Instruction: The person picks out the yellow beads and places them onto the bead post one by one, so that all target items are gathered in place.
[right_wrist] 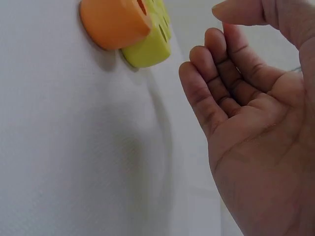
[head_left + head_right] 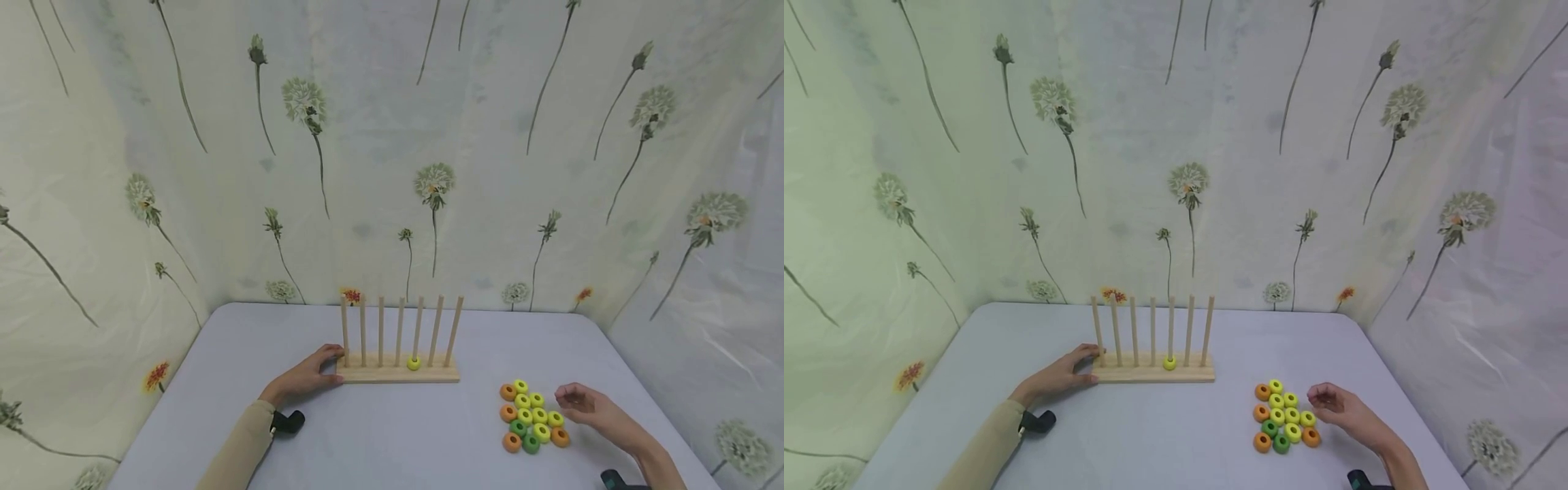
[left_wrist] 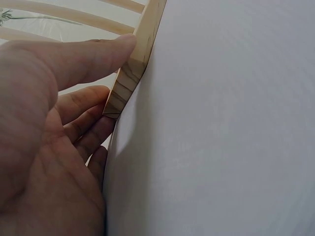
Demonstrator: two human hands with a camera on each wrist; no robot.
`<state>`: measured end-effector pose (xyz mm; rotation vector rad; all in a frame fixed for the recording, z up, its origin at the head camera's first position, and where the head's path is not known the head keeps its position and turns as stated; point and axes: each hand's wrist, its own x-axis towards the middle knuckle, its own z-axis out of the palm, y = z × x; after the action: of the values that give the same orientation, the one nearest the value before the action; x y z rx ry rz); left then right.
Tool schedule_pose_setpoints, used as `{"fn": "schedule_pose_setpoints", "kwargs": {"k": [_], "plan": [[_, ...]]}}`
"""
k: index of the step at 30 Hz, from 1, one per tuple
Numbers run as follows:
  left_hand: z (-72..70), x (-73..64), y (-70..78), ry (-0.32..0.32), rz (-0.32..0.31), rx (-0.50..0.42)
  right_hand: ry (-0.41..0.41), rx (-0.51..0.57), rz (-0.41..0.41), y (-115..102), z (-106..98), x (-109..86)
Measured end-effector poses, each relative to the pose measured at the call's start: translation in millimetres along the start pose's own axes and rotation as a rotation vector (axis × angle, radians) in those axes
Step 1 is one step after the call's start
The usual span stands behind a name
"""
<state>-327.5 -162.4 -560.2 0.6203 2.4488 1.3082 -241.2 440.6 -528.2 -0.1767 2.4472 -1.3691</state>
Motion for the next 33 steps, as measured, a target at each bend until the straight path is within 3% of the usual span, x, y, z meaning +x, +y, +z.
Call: {"fn": "schedule_pose_setpoints", "kwargs": {"k": [9, 24, 33], "plan": [[1.3, 0.0, -1.6, 0.011, -0.014, 0.020, 0.003, 0.009, 0.033, 15.3, 4.2, 4.9], [0.2, -0.2, -0.8, 0.007, -0.026, 0.017, -0.079, -0.013, 0.049, 12.8, 7.2, 4.9], [0.8, -0.1, 0.2, -0.002, -0.015, 0.014, -0.070, -0.046, 0.081, 12.9, 9.9, 6.1]]}}
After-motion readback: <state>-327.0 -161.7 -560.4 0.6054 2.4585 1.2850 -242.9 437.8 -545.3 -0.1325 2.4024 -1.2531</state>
